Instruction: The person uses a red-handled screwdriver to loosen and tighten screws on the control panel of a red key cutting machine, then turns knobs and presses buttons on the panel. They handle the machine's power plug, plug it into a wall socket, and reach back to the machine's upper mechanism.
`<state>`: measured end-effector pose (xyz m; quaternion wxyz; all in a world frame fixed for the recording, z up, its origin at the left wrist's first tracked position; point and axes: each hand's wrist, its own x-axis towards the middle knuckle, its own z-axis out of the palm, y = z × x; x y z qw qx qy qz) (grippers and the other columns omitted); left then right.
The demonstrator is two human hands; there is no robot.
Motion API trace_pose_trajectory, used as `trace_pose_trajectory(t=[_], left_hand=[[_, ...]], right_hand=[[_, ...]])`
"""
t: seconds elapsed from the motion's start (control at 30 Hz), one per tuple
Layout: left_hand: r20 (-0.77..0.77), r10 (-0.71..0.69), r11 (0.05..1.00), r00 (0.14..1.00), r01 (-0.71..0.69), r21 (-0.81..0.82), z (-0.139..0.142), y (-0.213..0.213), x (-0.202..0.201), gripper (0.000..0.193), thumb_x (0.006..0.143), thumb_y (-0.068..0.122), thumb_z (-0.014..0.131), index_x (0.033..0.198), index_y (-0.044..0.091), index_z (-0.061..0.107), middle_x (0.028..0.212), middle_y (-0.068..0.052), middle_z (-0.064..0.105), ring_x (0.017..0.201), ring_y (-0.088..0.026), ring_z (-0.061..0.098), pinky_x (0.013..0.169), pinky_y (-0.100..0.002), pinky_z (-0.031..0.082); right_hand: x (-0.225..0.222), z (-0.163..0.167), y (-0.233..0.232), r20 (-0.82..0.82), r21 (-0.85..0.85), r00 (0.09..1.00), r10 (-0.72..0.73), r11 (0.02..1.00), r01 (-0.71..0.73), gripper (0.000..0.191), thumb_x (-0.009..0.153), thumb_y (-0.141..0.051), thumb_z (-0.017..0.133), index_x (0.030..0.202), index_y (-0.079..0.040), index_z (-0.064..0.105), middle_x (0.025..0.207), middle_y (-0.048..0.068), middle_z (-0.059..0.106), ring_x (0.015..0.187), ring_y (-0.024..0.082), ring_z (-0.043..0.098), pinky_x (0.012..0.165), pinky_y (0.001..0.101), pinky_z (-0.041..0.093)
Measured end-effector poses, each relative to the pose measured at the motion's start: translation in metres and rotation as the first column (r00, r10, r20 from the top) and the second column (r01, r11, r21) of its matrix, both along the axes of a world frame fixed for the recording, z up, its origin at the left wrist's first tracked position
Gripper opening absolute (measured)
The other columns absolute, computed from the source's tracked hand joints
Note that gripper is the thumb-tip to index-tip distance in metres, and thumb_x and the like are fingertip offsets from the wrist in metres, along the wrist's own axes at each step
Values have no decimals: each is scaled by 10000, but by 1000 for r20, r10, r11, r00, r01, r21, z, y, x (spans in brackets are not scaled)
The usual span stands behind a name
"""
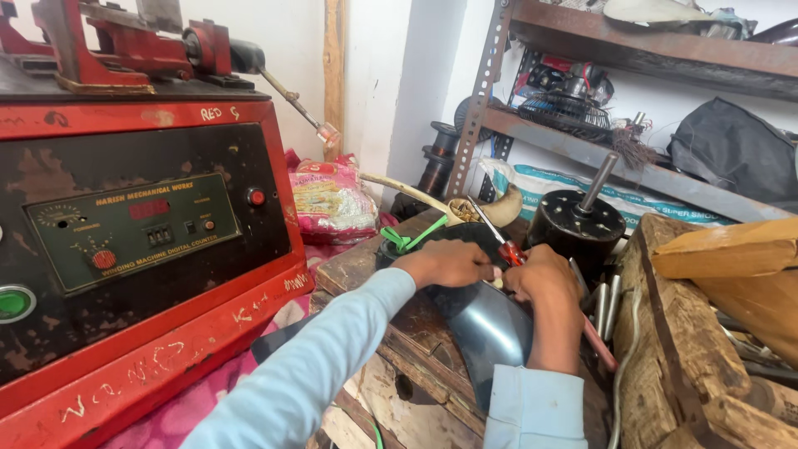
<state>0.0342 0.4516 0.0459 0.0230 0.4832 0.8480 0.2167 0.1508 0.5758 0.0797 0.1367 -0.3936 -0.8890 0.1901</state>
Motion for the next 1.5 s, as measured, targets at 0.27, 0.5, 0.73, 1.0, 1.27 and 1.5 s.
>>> trace_pose_trajectory(t=[0.27,0.5,0.73,1.0,1.27,1.5], left_hand=[[-41,-87,996,995,88,12,-9,6,-8,502,980,529,475,1312,227,700,1323,-115,668,1239,-368,605,1043,-487,458],[-124,-120,835,985,167,525,6,-44,-43,414,938,330,669,1226,33,659,1156,-206,683,1098,-346,658,974,-419,506],[-377,165,697,911,163,699,44,-163,-36,329,1012,248,648,1255,29,612,1225,-182,575,1197,-373,555,1040,-465,443],[-672,739,674,-53,45,738,43,-383,30,241,1031,126,721,1270,152,704,1377,-76,578,1352,-307,498,1146,-459,364],[-454,851,341,-264,-379,860,35,-537,43,504,950,388,617,1361,105,683,1471,-47,569,1464,-295,353,1148,-591,160],[-270,954,295,127,-539,789,57,-572,43,300,1039,252,500,1199,99,702,1255,-55,692,1324,-239,514,1118,-474,297]], right_hand=[[0,-1,-4,-124,-89,992,28,995,-39,337,745,-242,813,1034,-71,791,837,140,811,827,304,809,771,441,597],[-11,0,-15,33,-8,999,-11,1000,11,484,725,-285,889,1193,-217,785,1287,93,738,1198,306,696,1010,454,529],[7,21,-57,-117,126,992,-44,990,59,622,708,-393,919,1270,-195,741,1327,125,697,1318,376,551,1053,524,464],[14,51,-249,-725,502,212,655,714,-488,438,821,-118,746,1246,-59,658,1228,174,675,1075,341,676,839,422,563],[-14,19,-527,-736,550,-238,633,356,-755,415,905,-39,631,1318,-4,598,1288,206,652,1197,388,626,1028,445,484],[-71,-18,-579,-772,419,-269,576,143,-896,515,1010,-285,582,1480,-81,530,1433,196,633,1307,342,587,1125,414,429]])
